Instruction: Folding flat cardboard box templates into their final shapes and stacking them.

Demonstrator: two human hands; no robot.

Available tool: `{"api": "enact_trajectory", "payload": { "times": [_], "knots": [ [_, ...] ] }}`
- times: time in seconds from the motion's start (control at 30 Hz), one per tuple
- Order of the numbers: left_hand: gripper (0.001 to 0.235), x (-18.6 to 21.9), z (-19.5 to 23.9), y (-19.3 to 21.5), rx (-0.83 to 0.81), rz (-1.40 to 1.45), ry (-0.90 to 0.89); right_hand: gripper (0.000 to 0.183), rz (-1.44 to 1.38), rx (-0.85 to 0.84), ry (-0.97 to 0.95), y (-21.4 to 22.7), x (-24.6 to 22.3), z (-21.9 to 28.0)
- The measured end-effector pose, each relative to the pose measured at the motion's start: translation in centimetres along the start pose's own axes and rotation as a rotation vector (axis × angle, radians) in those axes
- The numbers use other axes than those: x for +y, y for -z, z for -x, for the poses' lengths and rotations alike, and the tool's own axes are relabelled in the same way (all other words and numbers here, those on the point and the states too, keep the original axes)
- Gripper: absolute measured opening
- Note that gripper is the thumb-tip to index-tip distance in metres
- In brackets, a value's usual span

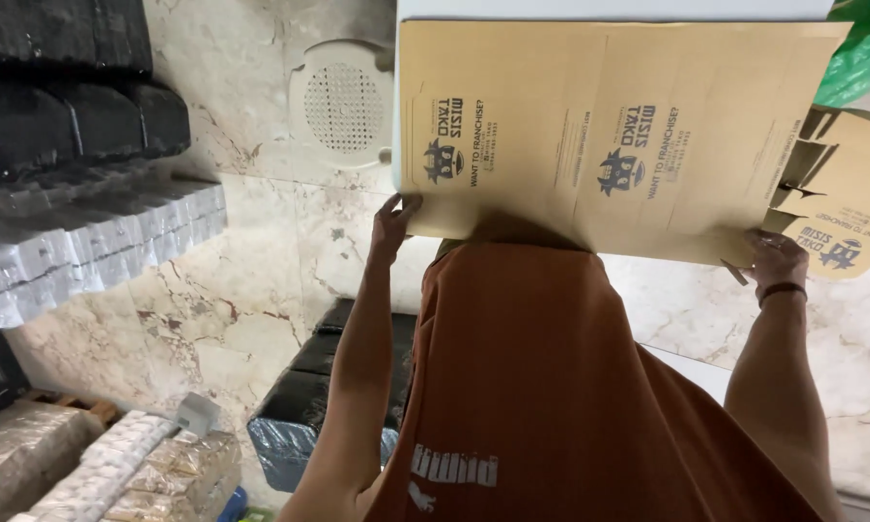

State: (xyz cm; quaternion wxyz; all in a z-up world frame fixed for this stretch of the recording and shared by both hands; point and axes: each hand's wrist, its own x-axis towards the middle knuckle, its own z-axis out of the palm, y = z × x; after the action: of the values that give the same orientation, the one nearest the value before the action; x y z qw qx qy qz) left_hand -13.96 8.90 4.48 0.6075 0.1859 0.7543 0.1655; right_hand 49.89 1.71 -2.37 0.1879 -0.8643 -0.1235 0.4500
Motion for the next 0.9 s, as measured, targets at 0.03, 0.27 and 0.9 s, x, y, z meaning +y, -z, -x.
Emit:
{"api": "enact_trajectory", "payload": {
  "times": [0.03, 0.27, 0.9],
  "knots": [
    [0.034, -0.9, -0.8, 0.2, 0.002, -0.024, -0.063, 0.028, -0.011, 0.012, -0.004, 0.3, 0.4, -0.5],
    [0.060, -0.9, -2.7, 0.9, -0.077, -0.218, -0.027, 0.034, 0.041, -0.148, 0.072, 0.0, 5.7, -7.0],
    [0.040, -2.6, -2.7, 3.0, -0.134, -0.037, -0.266, 0.047, 0.422, 0.223, 0.190, -7.7, 4.2, -1.3]
  ]
}}
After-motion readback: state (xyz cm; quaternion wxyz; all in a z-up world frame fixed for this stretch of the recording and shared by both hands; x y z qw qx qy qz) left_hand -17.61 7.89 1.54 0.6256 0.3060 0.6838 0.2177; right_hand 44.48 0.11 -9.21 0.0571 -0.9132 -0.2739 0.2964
